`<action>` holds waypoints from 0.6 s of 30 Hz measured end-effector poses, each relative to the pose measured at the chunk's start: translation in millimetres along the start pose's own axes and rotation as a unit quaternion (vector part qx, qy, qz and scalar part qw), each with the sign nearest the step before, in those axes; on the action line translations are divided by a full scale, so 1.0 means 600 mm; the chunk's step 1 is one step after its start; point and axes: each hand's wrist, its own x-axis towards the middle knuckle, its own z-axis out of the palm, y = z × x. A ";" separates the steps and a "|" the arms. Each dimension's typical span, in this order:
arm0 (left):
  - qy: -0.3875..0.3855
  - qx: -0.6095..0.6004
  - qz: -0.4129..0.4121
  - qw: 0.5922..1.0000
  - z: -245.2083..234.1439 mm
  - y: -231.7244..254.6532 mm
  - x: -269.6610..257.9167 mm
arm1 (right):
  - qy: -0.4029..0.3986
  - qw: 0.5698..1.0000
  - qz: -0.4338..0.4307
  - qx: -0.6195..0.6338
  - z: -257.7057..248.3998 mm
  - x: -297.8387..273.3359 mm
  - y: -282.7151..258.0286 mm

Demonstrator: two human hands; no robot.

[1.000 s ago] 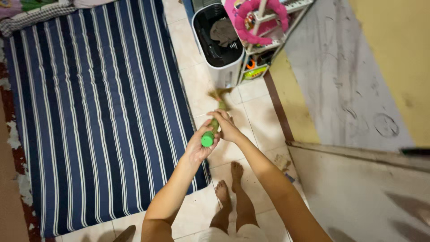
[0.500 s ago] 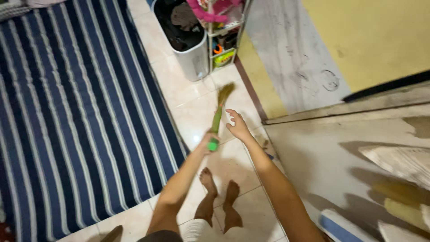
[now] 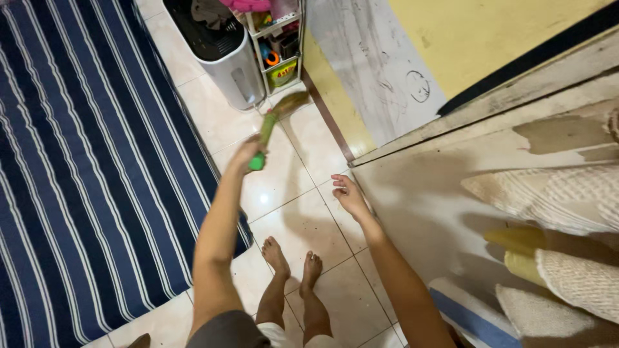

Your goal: The person folds towels and a small garment by hand, hangs items on a clothes hanger, and sweeps the floor using a broom.

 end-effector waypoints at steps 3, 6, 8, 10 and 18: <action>0.026 -0.090 0.044 0.995 0.000 0.014 -0.009 | 0.030 0.999 -0.030 -0.008 0.003 0.002 0.017; 0.013 0.006 -0.022 1.000 0.094 0.027 0.013 | 0.005 0.999 -0.034 0.014 0.029 0.008 0.010; -0.007 0.095 -0.068 0.993 0.119 0.002 0.006 | -0.028 0.999 -0.018 0.028 0.046 0.003 0.008; -0.049 0.135 -0.064 0.988 0.117 -0.022 -0.012 | -0.057 0.998 -0.002 0.026 0.048 -0.005 0.014; -0.015 0.032 0.023 0.999 0.022 0.004 -0.033 | 0.011 0.997 0.047 0.065 0.028 -0.009 0.048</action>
